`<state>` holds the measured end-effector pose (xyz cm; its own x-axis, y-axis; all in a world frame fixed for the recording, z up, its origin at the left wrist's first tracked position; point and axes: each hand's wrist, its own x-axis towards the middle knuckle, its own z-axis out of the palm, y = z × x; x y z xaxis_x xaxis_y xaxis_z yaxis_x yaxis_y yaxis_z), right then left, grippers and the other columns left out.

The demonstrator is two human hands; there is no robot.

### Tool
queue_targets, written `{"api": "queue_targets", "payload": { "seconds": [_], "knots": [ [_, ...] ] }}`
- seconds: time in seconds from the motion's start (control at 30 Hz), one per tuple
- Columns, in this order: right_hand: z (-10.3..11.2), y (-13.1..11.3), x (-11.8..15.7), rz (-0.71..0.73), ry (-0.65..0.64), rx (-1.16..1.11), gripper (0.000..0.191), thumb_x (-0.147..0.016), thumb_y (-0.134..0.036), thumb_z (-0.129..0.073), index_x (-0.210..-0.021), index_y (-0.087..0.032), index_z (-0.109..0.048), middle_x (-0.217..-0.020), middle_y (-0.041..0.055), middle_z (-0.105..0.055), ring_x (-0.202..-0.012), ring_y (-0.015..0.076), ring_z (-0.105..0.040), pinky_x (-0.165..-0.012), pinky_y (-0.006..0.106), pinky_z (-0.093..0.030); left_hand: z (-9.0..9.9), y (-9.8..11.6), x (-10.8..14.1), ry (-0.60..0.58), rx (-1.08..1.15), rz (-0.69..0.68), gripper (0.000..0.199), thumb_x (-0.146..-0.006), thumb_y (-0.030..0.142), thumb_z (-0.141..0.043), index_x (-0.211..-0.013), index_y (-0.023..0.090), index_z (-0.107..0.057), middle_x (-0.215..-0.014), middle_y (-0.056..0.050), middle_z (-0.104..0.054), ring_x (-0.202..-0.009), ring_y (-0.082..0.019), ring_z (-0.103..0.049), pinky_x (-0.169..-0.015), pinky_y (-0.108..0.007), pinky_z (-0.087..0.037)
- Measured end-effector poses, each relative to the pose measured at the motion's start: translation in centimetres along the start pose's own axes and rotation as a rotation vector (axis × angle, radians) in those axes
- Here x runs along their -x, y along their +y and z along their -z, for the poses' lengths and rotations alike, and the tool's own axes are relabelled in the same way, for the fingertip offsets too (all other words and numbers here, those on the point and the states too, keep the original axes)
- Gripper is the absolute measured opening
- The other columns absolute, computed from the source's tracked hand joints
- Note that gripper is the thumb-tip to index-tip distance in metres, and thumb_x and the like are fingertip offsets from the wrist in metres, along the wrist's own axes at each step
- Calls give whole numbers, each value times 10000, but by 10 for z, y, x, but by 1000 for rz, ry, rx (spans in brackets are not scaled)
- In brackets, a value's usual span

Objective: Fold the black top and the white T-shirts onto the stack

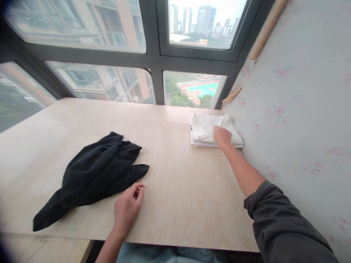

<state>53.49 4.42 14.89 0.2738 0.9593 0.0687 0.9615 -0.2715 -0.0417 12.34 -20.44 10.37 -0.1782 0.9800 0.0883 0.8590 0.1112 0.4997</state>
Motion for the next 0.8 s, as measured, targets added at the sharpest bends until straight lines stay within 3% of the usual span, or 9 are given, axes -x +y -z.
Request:
{"api": "queue_targets", "payload": {
  "seconds": [0.17, 0.27, 0.37, 0.47, 0.57, 0.67, 0.77, 0.8],
  "knots": [
    [27, 9, 6, -33, 39, -1, 418, -988, -278, -373, -1296, -246, -654, -1121, 166, -706, -1028, 295, -656, -816, 372, -465, 1, 1, 0, -2, 2, -5, 171, -933, 290, -508, -941, 248, -673, -748, 15, -668, -710, -154, -602, -604, -245, -325],
    [58, 11, 9, -3, 150, -38, 375, -977, -283, -427, -1241, -239, -689, -1093, 146, -724, -992, 284, -658, -805, 363, -455, 2, 2, 1, -5, 10, -10, 163, -931, 288, -516, -943, 249, -675, -755, 15, -671, -714, -153, -601, -603, -244, -322],
    [108, 5, 9, 70, 341, -120, 298, -935, -249, -524, -1147, -211, -731, -1034, 117, -748, -953, 242, -656, -819, 337, -446, 2, 2, 1, -13, 13, -10, 165, -931, 284, -516, -949, 247, -676, -755, 13, -670, -712, -152, -599, -607, -242, -324],
    [174, -5, 7, 212, 540, -232, 225, -906, -264, -616, -1062, -175, -751, -962, 86, -757, -895, 182, -661, -852, 303, -450, 3, 3, 1, -10, 14, -2, 165, -930, 284, -515, -949, 242, -674, -749, 10, -667, -706, -154, -596, -605, -243, -321],
    [247, -15, 5, 349, 744, -371, 336, -936, -386, -613, -1098, -114, -723, -979, 89, -741, -879, 146, -670, -853, 280, -470, 3, 4, 1, -3, 25, 1, 160, -927, 283, -519, -949, 243, -672, -749, 12, -670, -704, -155, -597, -603, -244, -318],
    [305, -33, 6, 413, 937, -504, 458, -1002, -447, -440, -1205, -103, -664, -1154, 83, -697, -1016, 140, -657, -868, 252, -465, 4, 5, 1, -4, 38, 6, 165, -929, 293, -518, -969, 252, -673, -766, 16, -680, -713, -156, -603, -612, -245, -325],
    [337, -58, 19, 491, 869, -384, 580, -1042, -389, -202, -1174, -85, -678, -1146, 53, -700, -1078, 159, -604, -913, 291, -464, 4, 5, 1, -4, 51, 1, 177, -934, 309, -515, -976, 256, -679, -795, 13, -696, -730, -159, -613, -623, -249, -334],
    [343, -65, 26, 520, 781, -335, 667, -1031, -374, -107, -1028, -133, -729, -1110, 32, -712, -1088, 162, -591, -936, 316, -439, 4, 5, 1, -3, 54, -2, 180, -934, 311, -514, -973, 254, -681, -803, 10, -700, -734, -159, -616, -625, -251, -335]
  ]
}}
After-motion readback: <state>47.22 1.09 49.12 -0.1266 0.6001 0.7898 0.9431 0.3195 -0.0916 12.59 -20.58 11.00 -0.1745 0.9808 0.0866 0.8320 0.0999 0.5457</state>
